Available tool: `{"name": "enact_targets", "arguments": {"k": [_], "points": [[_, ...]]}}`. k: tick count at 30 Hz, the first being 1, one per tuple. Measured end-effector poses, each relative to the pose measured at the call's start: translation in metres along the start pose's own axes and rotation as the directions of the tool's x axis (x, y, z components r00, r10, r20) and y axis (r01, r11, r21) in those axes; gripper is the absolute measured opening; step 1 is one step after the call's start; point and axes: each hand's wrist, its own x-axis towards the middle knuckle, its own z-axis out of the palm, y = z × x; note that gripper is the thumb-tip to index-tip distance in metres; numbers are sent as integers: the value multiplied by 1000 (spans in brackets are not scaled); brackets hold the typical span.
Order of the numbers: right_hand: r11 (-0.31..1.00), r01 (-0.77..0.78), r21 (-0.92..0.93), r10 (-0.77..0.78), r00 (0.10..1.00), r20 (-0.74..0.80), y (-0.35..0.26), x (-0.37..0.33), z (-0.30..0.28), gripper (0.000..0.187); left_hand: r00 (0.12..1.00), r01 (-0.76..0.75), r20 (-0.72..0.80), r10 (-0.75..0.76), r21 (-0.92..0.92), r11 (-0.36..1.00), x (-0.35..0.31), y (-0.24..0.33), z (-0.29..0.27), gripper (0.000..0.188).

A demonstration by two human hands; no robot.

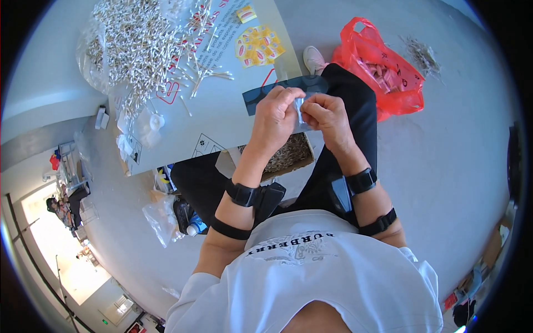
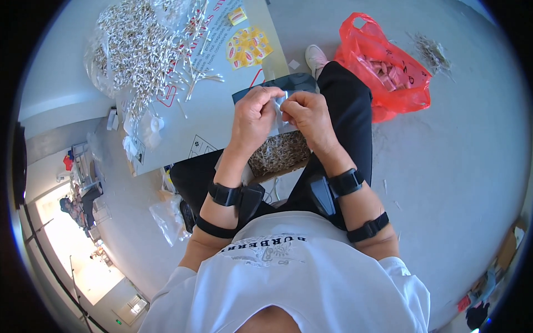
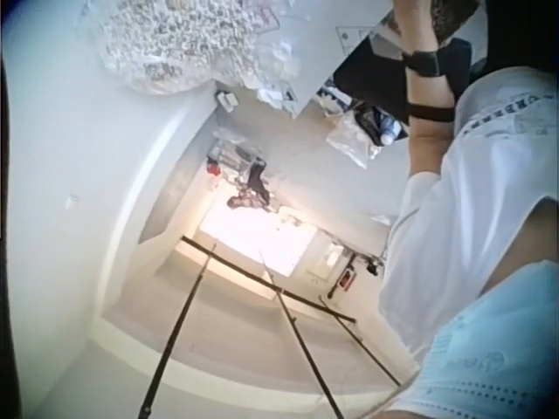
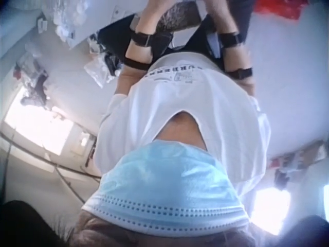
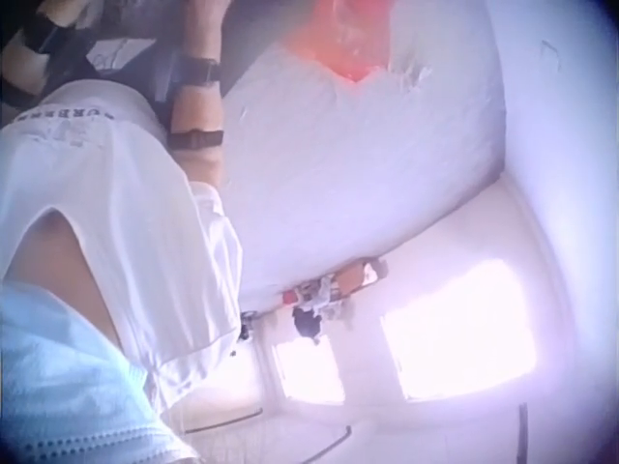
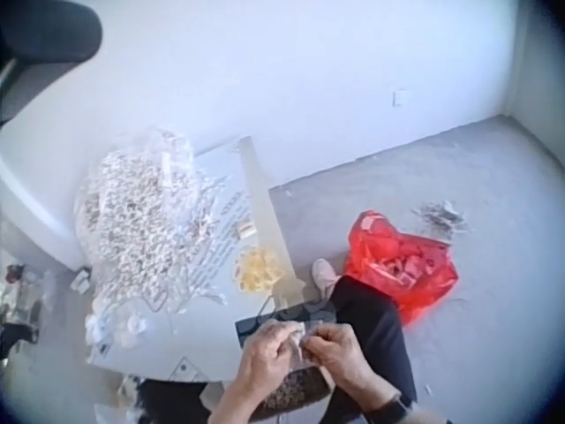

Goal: Arranging cotton swabs in rows and applying adhesive labels for manual packaging.

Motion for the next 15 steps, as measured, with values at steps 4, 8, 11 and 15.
{"name": "enact_targets", "arguments": {"k": [4,8,11,15], "points": [[925,-218,311,257,962,-88,20,-15,-12,25,980,196,5,-199,-200,960,11,-16,17,10],[628,-263,732,434,900,-49,20,-4,-26,24,989,145,63,-134,-227,963,35,-21,41,9],[704,-71,707,262,951,-165,22,17,-38,17,989,-143,45,140,81,986,61,-27,55,9],[876,169,451,68,884,-463,33,46,-48,11,958,-279,134,253,230,932,92,-37,71,5]]}}
